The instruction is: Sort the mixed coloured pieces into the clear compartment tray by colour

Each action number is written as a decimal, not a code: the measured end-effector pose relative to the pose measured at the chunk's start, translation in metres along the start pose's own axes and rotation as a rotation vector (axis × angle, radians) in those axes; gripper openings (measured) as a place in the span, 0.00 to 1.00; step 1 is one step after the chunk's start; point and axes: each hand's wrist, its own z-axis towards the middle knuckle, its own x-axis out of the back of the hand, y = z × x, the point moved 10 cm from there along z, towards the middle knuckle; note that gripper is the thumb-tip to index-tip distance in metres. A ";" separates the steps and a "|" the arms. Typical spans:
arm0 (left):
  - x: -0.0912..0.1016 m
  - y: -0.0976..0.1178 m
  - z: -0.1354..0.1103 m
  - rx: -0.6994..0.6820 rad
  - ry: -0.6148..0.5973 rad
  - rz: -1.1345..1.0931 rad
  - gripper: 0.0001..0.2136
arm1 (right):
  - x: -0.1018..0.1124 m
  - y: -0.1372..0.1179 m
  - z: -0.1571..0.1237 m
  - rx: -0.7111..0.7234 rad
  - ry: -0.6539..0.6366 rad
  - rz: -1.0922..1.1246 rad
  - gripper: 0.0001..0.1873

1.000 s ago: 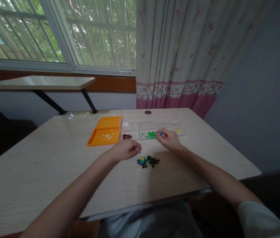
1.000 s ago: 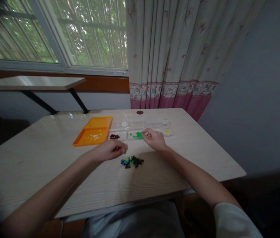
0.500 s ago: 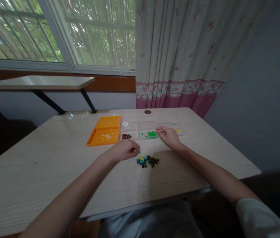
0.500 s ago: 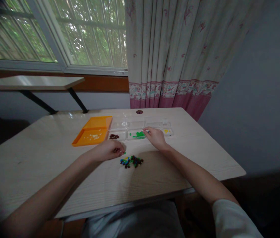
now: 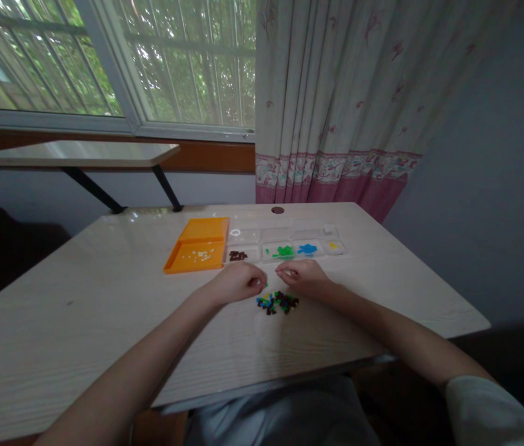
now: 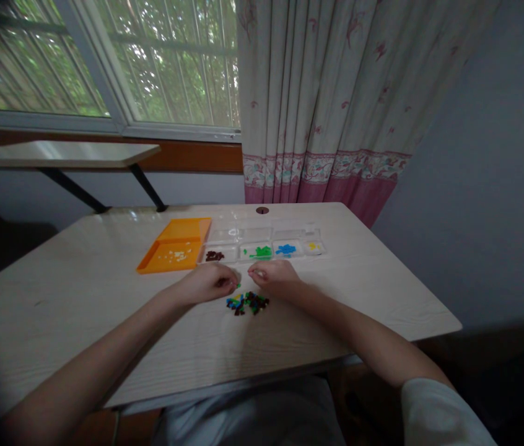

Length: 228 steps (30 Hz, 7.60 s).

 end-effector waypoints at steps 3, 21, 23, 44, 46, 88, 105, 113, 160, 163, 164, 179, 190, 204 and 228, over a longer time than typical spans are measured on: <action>0.007 0.001 0.001 0.028 0.080 -0.064 0.09 | -0.005 -0.008 -0.002 0.034 -0.017 -0.032 0.09; 0.013 0.003 0.000 0.062 0.156 -0.117 0.09 | 0.005 -0.023 -0.007 0.187 0.138 -0.031 0.12; 0.013 0.002 0.000 0.062 0.158 -0.117 0.09 | 0.006 -0.024 -0.007 0.191 0.135 -0.031 0.11; -0.015 -0.002 0.000 0.028 -0.119 -0.192 0.13 | 0.076 -0.013 -0.012 0.234 0.508 -0.041 0.11; -0.014 -0.001 0.000 0.026 -0.115 -0.177 0.12 | 0.077 -0.015 -0.013 0.252 0.520 -0.043 0.10; -0.004 0.003 -0.002 -0.004 -0.082 0.260 0.09 | -0.003 -0.010 -0.001 0.143 -0.120 -0.106 0.11; 0.009 0.007 0.000 0.025 0.041 0.114 0.08 | -0.007 -0.019 -0.007 0.228 -0.100 -0.097 0.10; 0.016 0.007 0.003 0.034 0.227 -0.175 0.07 | -0.003 -0.022 -0.006 0.212 -0.066 -0.050 0.10; -0.011 0.018 0.003 -0.097 -0.055 -0.104 0.08 | 0.086 -0.019 -0.020 0.293 0.566 0.076 0.10; -0.012 0.017 0.003 -0.103 -0.056 -0.094 0.07 | 0.086 -0.019 -0.021 0.313 0.574 0.072 0.09; -0.012 0.017 0.003 -0.106 -0.057 -0.091 0.07 | 0.085 -0.019 -0.021 0.318 0.575 0.072 0.09; -0.008 0.014 0.000 -0.131 -0.044 -0.030 0.08 | 0.088 0.127 -0.001 -0.191 0.014 -0.378 0.14; -0.007 0.016 -0.001 -0.156 -0.036 0.001 0.10 | 0.075 0.174 -0.016 -0.450 -0.197 -0.447 0.15; -0.004 0.019 0.000 -0.129 -0.067 -0.068 0.07 | 0.033 0.031 0.003 0.007 -0.092 -0.207 0.14; 0.022 0.014 0.002 0.002 0.267 -0.181 0.09 | 0.013 -0.021 -0.009 0.243 0.136 0.021 0.09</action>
